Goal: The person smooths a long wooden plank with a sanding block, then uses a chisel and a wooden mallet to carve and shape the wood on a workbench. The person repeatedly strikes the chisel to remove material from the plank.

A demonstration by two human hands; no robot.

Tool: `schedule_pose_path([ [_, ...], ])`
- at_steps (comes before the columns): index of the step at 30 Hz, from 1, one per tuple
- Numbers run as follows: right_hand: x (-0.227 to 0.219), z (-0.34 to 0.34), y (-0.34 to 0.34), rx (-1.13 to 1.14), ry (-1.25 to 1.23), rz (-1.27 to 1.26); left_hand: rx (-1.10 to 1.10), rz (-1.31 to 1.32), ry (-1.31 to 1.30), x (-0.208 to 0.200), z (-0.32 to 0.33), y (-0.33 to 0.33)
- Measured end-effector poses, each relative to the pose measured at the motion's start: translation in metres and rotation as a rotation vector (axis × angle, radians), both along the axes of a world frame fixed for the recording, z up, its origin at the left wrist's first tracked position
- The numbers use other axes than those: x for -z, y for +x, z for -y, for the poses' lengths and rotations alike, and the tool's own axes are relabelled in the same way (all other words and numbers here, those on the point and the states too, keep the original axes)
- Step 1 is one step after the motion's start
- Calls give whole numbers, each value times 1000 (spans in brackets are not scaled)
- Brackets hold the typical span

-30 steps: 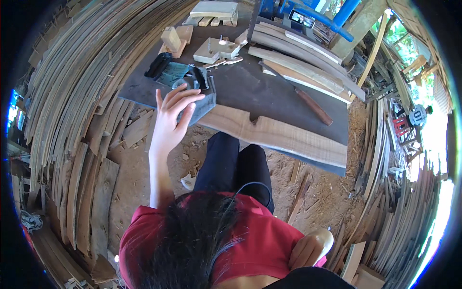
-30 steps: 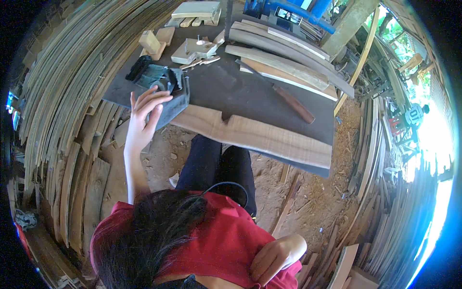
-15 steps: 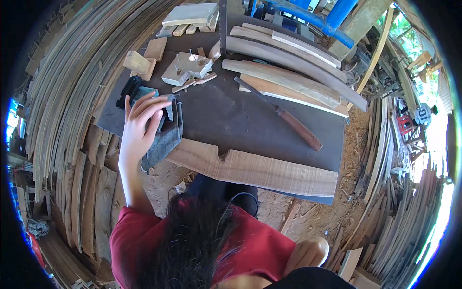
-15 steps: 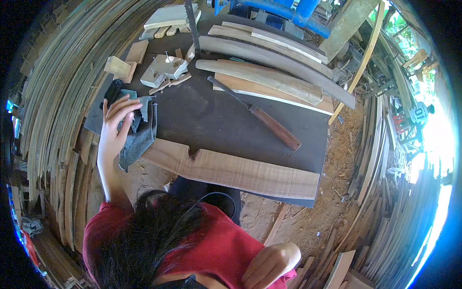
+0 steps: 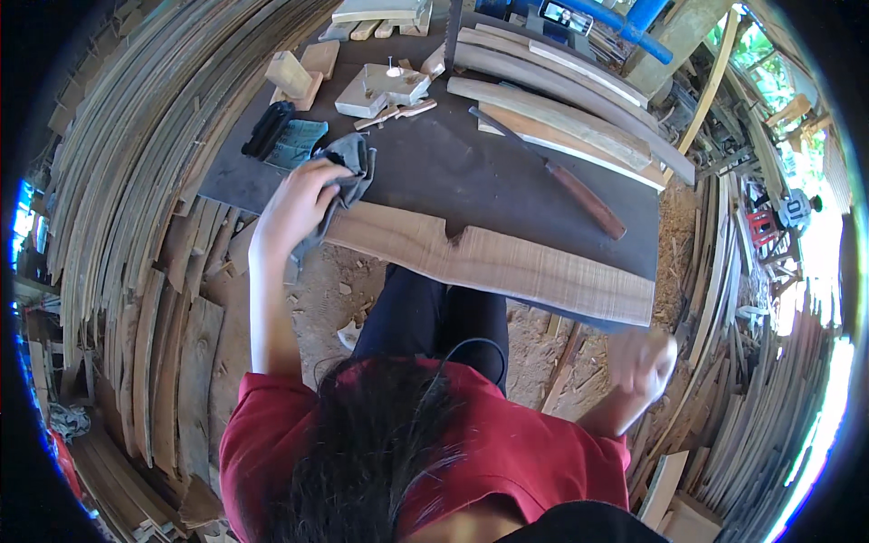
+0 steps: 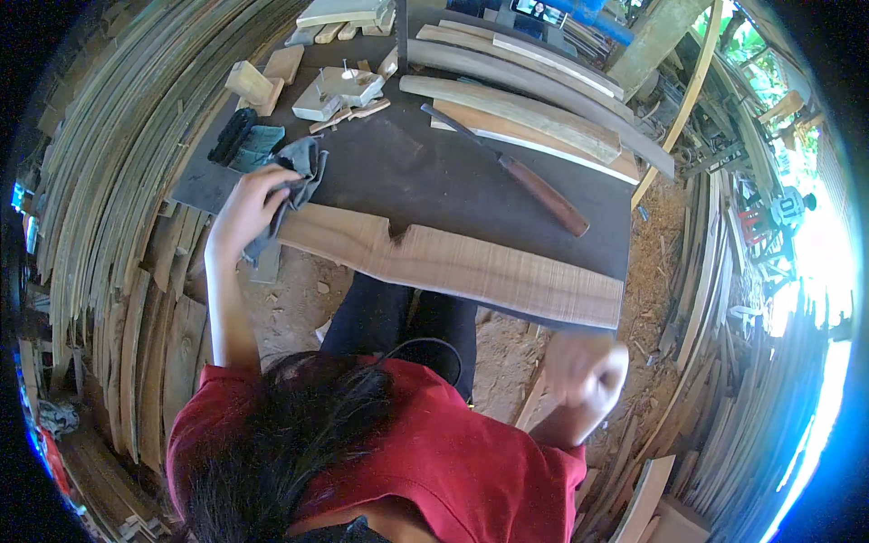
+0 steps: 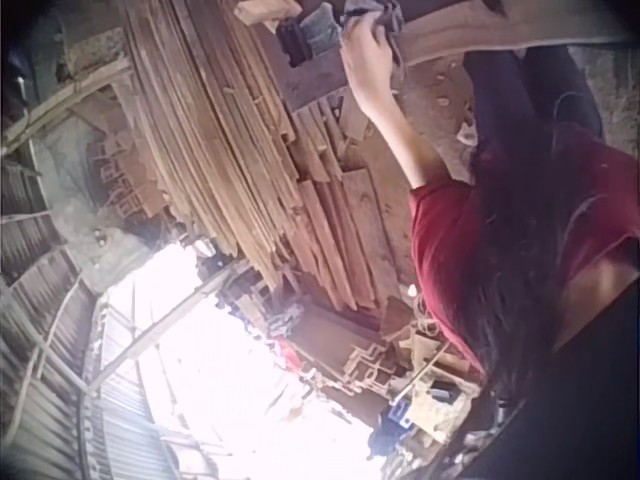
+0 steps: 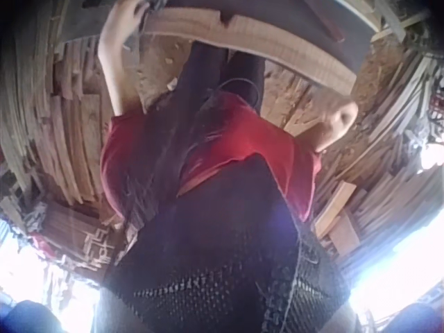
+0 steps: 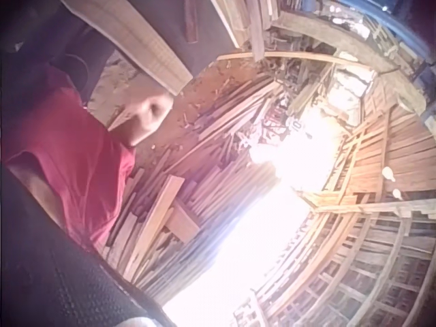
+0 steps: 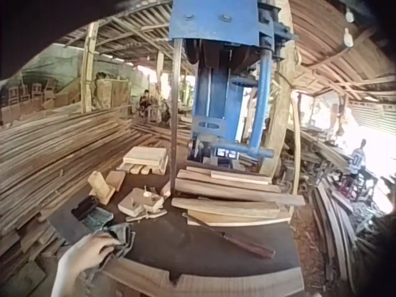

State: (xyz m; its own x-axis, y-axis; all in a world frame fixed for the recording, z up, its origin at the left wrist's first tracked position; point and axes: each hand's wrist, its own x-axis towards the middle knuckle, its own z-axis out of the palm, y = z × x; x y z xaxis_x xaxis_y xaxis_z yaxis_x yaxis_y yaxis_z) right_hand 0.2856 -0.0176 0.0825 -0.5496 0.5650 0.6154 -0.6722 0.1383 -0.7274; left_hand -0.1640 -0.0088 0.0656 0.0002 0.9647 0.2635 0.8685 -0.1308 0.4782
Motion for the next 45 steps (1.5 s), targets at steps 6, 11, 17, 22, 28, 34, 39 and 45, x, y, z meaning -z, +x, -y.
schedule_pose_path([
  [6,-8,-1,-23,582,-15,676,25,-334,299,-42,-31,6],
  [11,8,-13,-32,923,131,898,409,224,322,-47,-12,38],
  [17,29,-19,-28,972,50,842,711,1243,-326,34,66,12],
  [22,38,-19,-29,903,-87,758,658,1896,-436,125,160,-6],
  [28,44,-18,-28,940,-91,771,-74,2393,-423,242,268,18],
  [34,46,-18,-29,946,-117,748,179,2787,-333,244,258,71],
  [39,49,-18,-27,944,-110,737,407,2938,-343,248,234,89],
  [45,51,-19,-28,951,-128,704,651,3035,-371,257,211,105],
])
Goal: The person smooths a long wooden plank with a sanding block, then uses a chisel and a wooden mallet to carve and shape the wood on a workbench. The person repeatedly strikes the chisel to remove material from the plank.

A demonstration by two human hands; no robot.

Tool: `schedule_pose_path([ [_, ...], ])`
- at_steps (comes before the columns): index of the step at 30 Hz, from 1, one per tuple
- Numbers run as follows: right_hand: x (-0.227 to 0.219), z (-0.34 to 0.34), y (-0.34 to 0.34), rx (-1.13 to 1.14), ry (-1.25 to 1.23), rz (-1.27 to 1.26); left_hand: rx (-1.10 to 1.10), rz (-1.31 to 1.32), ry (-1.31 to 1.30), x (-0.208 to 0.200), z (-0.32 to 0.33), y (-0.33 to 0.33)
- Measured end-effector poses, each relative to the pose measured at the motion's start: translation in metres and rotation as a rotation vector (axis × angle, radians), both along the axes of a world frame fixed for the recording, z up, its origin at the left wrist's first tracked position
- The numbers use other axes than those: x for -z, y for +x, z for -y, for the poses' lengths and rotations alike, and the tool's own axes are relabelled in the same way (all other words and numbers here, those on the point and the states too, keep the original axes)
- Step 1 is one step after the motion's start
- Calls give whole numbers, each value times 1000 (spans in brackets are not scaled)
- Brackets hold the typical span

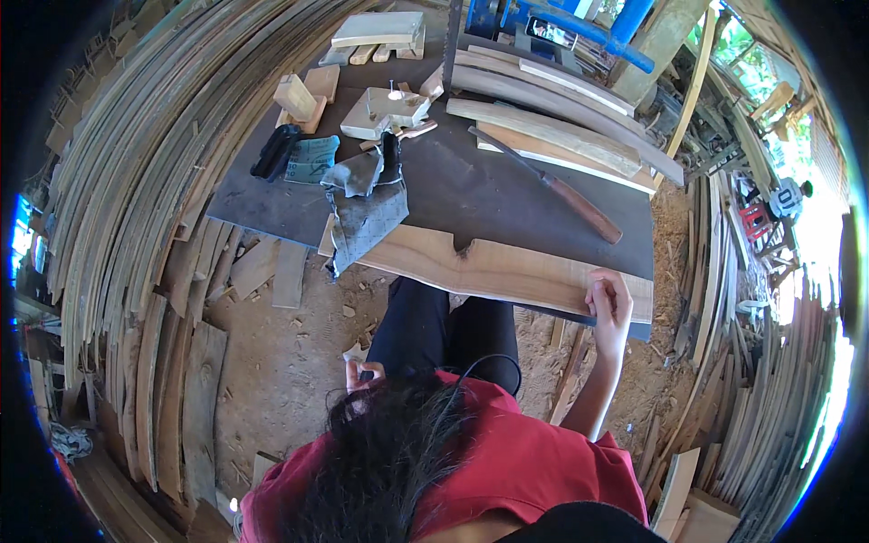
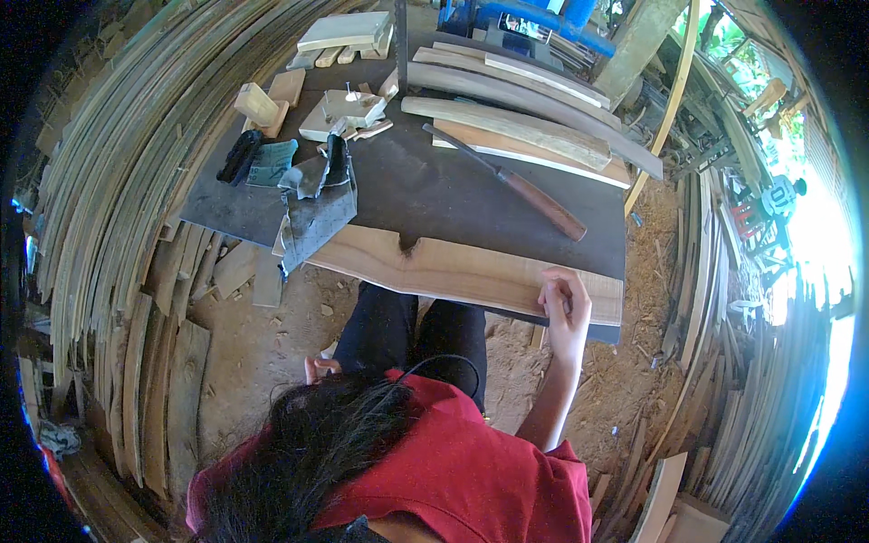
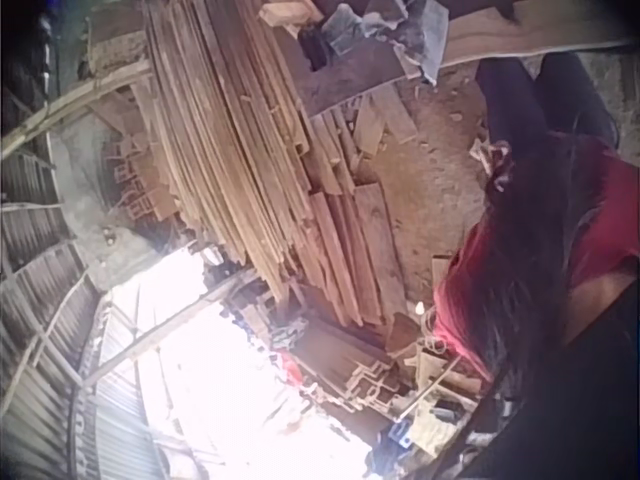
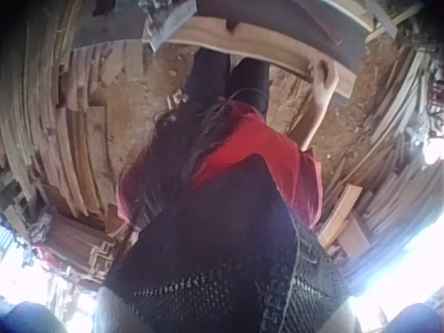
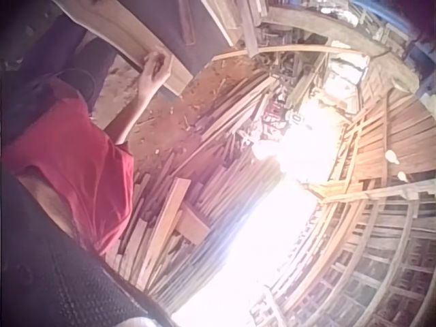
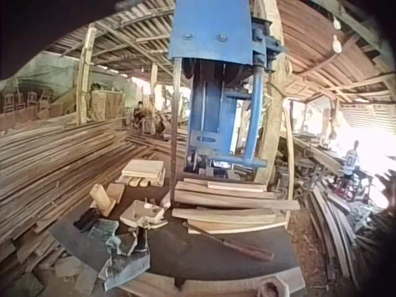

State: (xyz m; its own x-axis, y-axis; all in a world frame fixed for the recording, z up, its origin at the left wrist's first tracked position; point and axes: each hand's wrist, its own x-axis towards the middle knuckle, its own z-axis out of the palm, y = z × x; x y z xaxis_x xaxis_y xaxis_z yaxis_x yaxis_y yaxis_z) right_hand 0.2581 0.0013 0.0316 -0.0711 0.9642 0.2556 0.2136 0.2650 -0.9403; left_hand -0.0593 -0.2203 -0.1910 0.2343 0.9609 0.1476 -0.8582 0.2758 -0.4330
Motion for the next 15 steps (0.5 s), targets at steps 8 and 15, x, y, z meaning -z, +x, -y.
schedule_pose_path([
  [8,-1,-1,1,1,10,40,117,154,277,-34,-56,31],
  [15,5,1,6,18,15,2,88,1,-65,-41,-17,-2],
])
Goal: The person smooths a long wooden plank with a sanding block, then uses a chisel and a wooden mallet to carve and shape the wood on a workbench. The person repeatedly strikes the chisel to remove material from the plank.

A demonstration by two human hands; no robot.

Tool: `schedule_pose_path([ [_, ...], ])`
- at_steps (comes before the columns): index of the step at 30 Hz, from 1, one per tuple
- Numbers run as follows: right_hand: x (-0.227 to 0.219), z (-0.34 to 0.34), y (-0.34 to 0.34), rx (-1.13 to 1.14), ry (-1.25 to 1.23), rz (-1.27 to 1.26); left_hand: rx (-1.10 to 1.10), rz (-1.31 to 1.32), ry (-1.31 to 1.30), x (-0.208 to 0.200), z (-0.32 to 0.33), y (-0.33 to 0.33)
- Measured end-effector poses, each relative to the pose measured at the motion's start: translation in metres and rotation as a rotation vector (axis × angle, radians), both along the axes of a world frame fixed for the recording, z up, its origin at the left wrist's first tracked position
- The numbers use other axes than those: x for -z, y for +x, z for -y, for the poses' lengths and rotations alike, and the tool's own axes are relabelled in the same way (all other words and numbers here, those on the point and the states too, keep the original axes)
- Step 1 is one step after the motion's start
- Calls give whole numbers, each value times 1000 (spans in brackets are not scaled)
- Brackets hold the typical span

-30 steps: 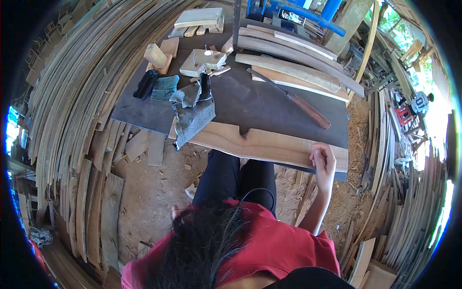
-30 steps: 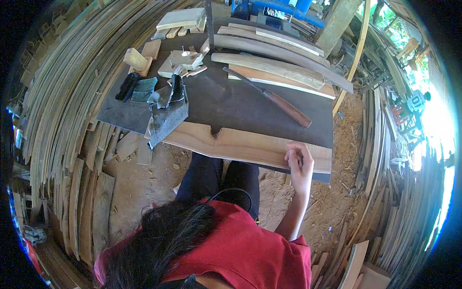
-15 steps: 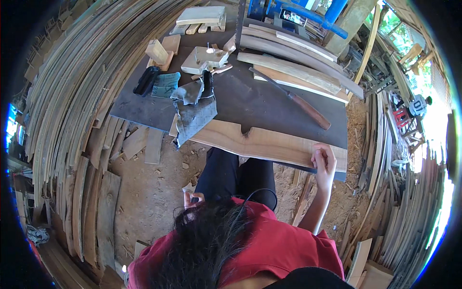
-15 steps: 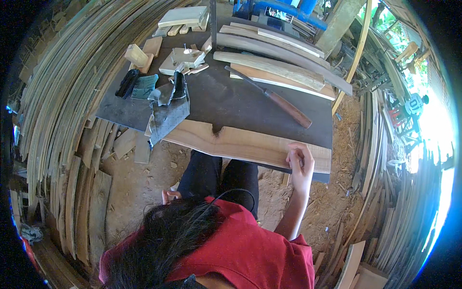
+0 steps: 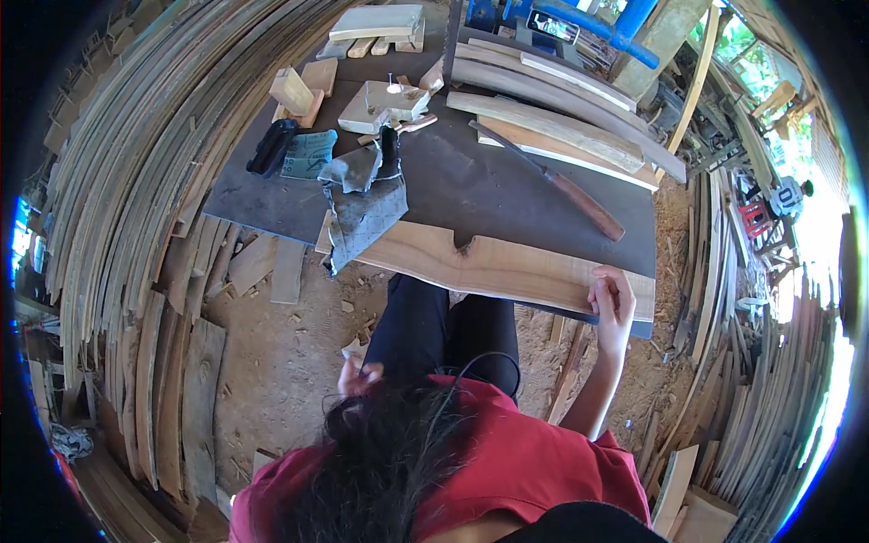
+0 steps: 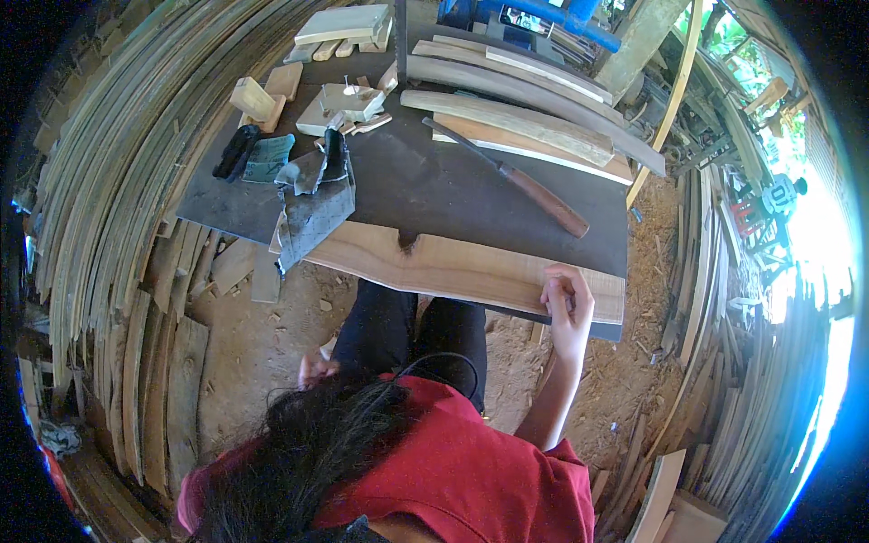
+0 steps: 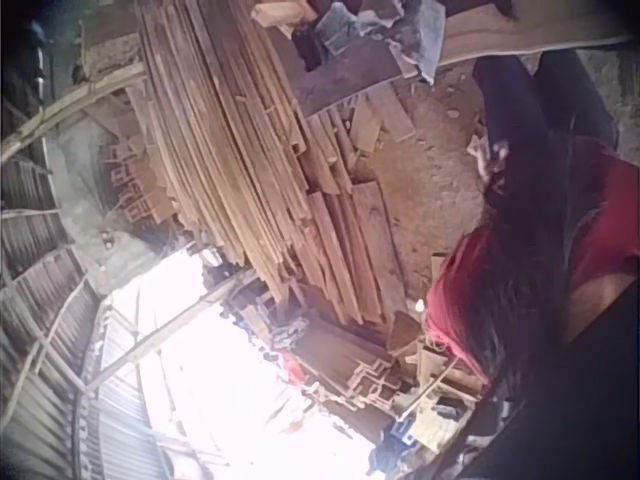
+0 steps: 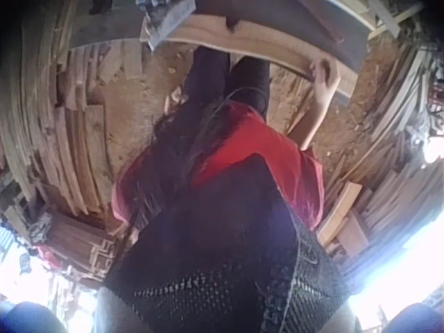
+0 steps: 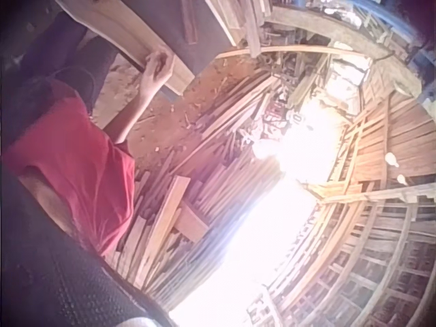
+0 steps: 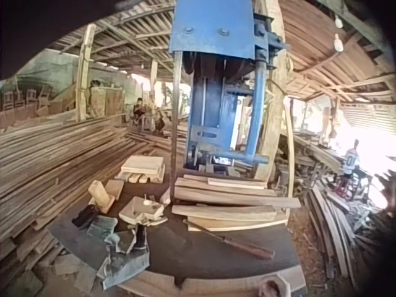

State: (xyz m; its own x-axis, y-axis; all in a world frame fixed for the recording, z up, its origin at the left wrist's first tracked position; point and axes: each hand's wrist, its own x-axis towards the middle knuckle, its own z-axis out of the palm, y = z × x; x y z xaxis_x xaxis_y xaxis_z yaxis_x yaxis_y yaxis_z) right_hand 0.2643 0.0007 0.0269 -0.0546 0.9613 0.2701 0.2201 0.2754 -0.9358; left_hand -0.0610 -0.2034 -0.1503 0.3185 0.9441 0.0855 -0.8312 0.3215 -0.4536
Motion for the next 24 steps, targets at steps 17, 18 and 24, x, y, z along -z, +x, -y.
schedule_pose_path([
  [17,-4,-4,-4,-39,-10,-6,-25,3,51,50,6,-6],
  [18,-4,-4,-5,-34,-16,-3,-14,16,63,50,2,-5],
  [24,-5,-3,-3,-27,-29,-4,-24,79,153,53,-29,13],
])
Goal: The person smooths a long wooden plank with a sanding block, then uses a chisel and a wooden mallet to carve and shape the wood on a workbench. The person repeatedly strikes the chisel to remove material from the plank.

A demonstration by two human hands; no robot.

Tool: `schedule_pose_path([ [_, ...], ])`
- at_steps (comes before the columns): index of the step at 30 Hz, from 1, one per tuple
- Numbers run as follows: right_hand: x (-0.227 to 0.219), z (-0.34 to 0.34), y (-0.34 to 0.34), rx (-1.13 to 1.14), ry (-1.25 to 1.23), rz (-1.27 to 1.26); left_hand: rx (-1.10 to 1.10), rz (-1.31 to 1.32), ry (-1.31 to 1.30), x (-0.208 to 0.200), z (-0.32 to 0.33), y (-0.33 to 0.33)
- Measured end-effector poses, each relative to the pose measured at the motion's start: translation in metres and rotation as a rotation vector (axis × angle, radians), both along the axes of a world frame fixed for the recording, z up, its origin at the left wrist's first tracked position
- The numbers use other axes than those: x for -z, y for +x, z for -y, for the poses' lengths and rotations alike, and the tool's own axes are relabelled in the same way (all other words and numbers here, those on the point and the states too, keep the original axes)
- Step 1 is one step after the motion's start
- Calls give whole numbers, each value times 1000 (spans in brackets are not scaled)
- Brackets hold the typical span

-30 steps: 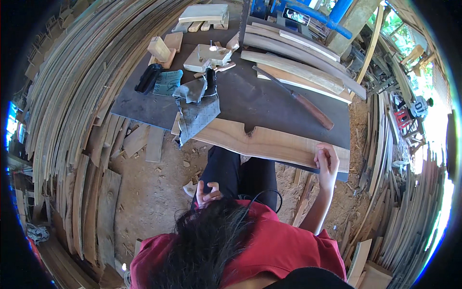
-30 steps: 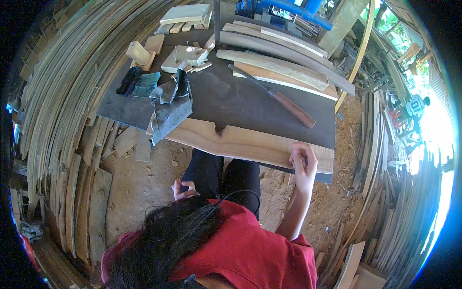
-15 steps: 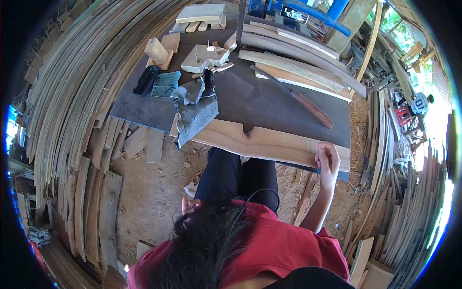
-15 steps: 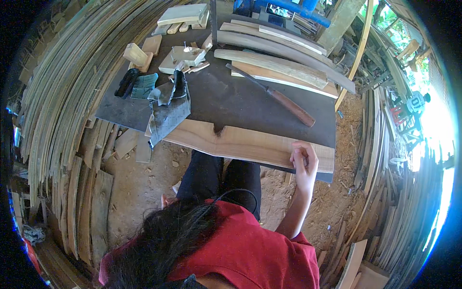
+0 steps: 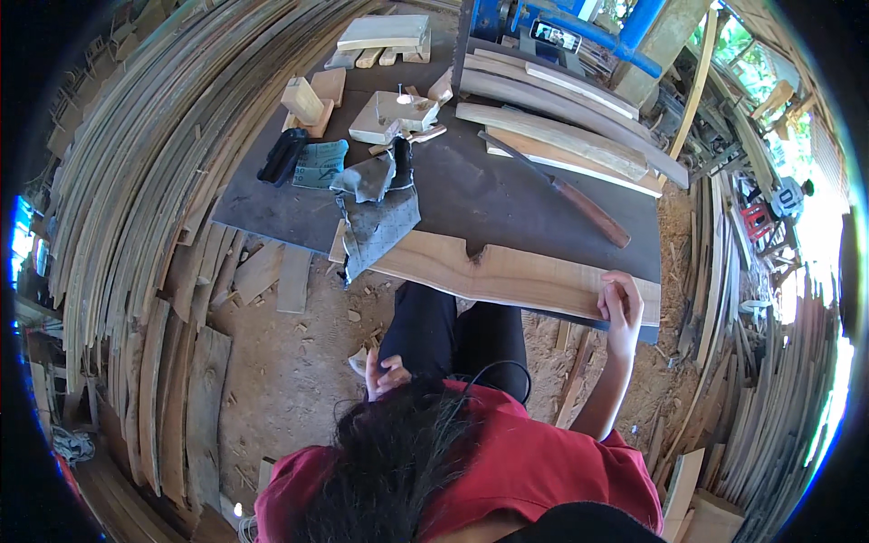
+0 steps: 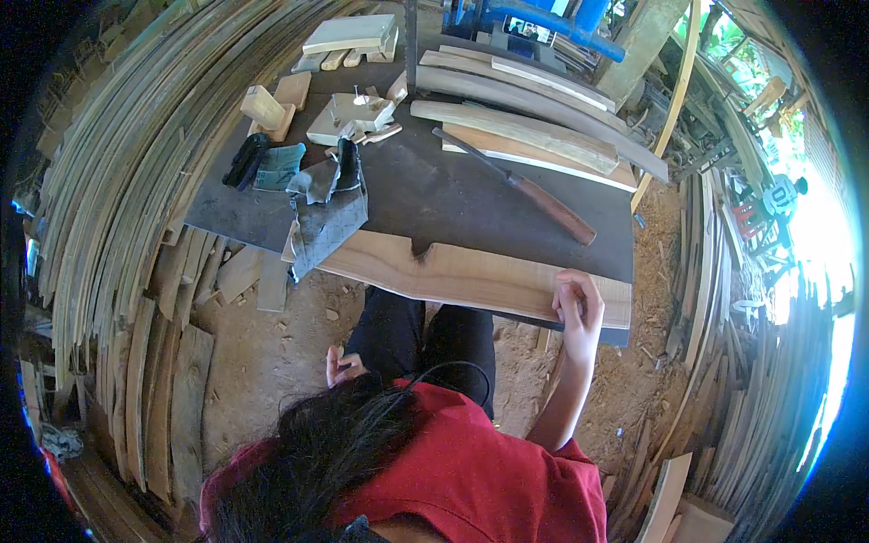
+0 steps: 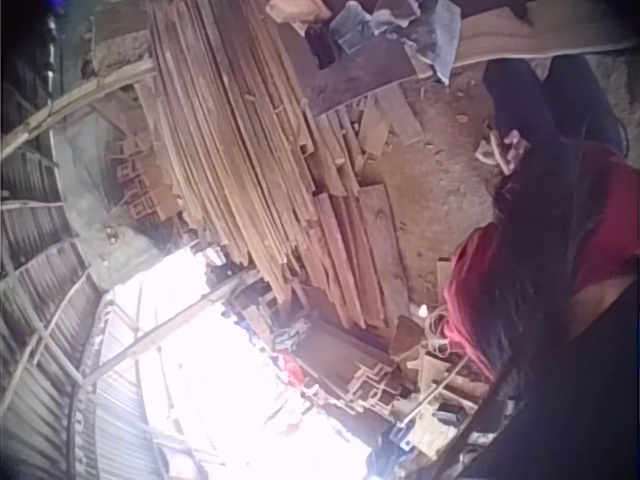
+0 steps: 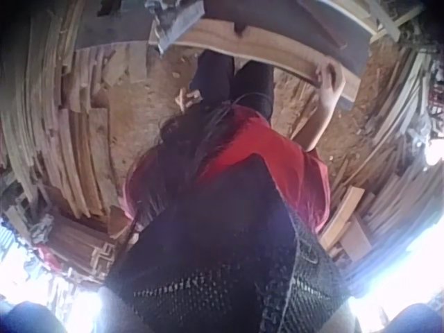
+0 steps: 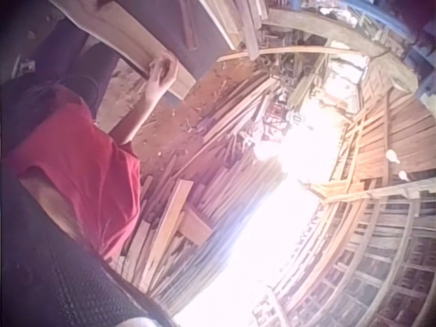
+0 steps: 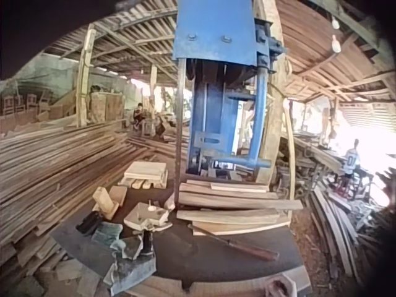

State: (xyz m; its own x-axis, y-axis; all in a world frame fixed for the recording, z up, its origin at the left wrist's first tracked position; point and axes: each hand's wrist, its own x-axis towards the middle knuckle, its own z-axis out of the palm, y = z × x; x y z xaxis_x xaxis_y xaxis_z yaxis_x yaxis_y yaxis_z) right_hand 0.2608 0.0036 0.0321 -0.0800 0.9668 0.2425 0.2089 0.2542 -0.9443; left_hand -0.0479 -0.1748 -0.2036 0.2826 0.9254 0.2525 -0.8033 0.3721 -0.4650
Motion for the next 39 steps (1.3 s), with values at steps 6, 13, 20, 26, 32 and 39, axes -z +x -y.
schedule_pose_path([
  [6,0,0,-1,-8,28,-12,116,-312,125,-23,-57,8],
  [13,-1,2,-4,15,31,-34,-468,-1953,675,-238,-105,-43],
  [20,2,4,0,9,45,-52,-1288,-3191,457,-273,-153,-89],
  [26,2,5,-1,1,38,-71,-1355,-3435,385,-290,-190,-92],
  [32,1,8,1,-3,13,-136,-1022,-2925,1097,-315,-234,17],
  [39,4,6,3,-64,12,-74,-1170,-2911,1758,-257,-305,106],
])
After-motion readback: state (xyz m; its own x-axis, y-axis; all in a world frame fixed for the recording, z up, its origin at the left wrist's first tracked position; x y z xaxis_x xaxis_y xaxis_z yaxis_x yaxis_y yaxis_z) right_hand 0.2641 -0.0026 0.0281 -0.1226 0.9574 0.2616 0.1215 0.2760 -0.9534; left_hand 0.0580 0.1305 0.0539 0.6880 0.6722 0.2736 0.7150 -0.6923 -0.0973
